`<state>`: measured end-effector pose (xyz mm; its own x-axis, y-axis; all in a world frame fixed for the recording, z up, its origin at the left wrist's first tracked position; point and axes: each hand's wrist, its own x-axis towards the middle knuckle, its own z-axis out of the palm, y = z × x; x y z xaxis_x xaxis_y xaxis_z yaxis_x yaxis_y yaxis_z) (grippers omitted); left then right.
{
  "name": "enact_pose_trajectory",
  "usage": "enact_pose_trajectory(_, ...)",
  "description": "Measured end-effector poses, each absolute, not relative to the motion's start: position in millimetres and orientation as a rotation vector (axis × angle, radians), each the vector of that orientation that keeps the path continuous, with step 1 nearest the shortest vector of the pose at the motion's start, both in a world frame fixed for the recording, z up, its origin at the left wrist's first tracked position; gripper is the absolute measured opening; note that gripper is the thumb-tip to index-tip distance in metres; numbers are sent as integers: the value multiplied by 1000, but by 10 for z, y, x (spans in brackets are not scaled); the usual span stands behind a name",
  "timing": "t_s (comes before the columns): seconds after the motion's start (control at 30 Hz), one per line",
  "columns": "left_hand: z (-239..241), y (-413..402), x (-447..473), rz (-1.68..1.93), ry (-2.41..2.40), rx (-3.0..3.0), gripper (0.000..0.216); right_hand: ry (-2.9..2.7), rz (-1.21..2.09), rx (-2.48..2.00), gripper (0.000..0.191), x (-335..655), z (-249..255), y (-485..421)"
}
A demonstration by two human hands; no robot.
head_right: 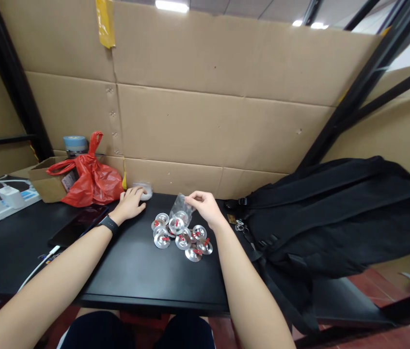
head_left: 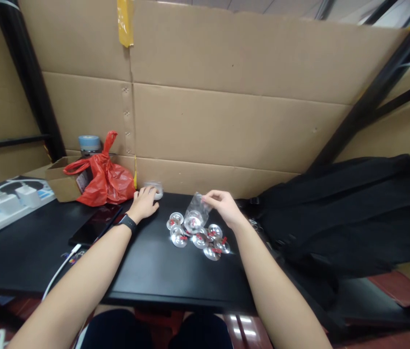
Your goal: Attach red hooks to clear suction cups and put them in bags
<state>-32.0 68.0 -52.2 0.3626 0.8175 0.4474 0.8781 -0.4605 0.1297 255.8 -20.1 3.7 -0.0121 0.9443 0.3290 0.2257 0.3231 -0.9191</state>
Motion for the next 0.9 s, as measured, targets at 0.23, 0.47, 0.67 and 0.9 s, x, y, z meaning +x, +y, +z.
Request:
enact_pose_trajectory(0.23, -497, 643, -282, -707, -1524, -2521, 42, -1362, 638, -1072, 40, 2594, 13, -130)
enact_pose_trajectory(0.47, -449, 501, -120, -796, -1451, -2626, 42, -1552, 475, -1195, 37, 2509, -127, -73)
enact_pose_trajectory(0.67, -278, 35, 293, -893, -820, -2862, 69, -1591, 515, -1196, 36, 2426, -227, -22)
enact_pose_trajectory(0.9, -245, -94, 410, -889, -658, -2633, 28, -1410, 830, -1079, 50, 2307, -216, -32)
